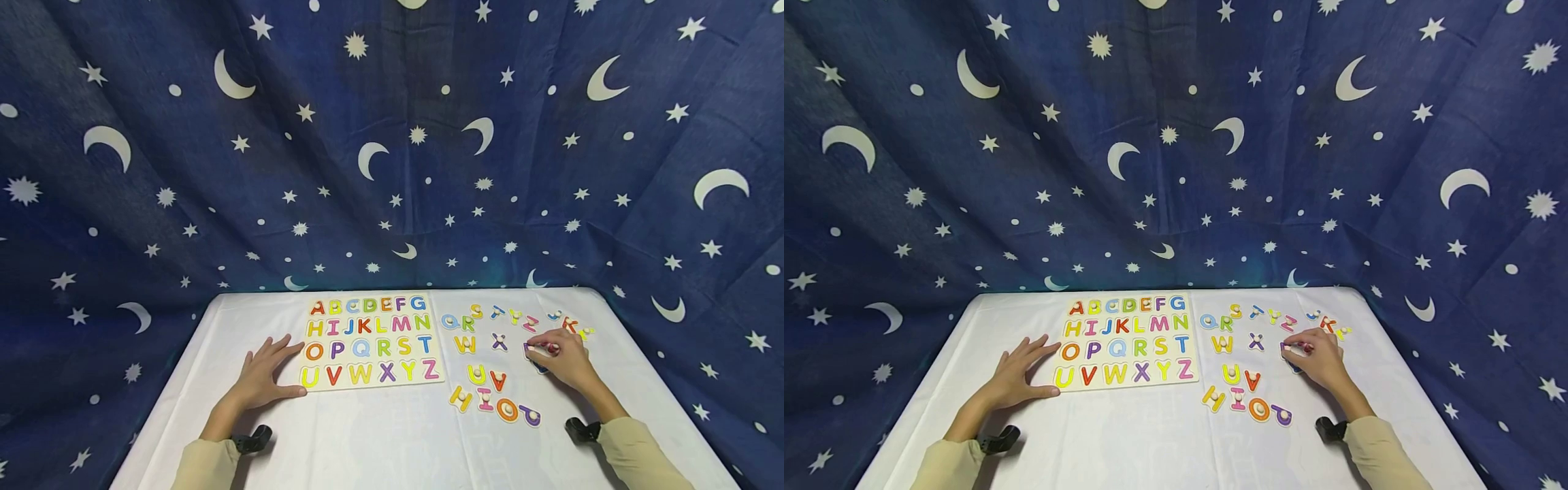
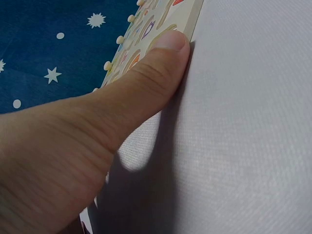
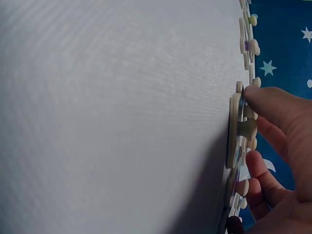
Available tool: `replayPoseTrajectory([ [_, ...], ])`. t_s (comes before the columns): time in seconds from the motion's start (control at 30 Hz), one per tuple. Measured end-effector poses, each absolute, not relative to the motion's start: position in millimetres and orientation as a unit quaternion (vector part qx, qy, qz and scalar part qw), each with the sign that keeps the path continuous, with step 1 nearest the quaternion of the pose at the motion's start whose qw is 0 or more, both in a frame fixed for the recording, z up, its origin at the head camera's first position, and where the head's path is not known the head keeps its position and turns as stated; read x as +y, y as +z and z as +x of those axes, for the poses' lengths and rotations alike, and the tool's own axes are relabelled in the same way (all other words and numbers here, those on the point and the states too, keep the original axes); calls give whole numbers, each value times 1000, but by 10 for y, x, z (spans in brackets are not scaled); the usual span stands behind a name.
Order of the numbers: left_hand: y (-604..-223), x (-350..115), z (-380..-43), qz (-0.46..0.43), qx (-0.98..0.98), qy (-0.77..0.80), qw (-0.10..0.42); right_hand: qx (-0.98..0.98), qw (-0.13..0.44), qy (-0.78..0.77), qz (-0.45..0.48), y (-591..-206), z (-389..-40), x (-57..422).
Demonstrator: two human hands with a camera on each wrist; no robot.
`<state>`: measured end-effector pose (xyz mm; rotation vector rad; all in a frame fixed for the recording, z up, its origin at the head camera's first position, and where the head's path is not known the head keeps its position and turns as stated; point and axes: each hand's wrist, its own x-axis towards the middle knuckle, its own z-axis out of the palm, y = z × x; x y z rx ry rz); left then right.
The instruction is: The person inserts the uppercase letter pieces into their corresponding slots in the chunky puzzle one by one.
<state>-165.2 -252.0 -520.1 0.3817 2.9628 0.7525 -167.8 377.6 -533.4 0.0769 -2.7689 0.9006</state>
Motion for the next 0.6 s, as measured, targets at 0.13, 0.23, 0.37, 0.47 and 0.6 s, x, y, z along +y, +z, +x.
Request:
replayPoseTrajectory([
  [0.13,-5196,-2516,-1656,124,961,245,31,-946,109,305,28,-5342,-1679,3792],
  [0.23,-5191,-2516,-1660,125,961,246,31,-945,100,310,30,-5332,-1676,3811],
  [0.37,-5189,-2519,-1669,127,960,248,28,-943,100,316,40,-5313,-1672,3833],
  [0.47,-5197,-2523,-1672,126,961,245,29,-939,110,320,51,-5304,-1670,3840],
  [0.6,-5210,-2522,-1668,123,962,241,31,-938,122,319,55,-5299,-1661,3838],
])
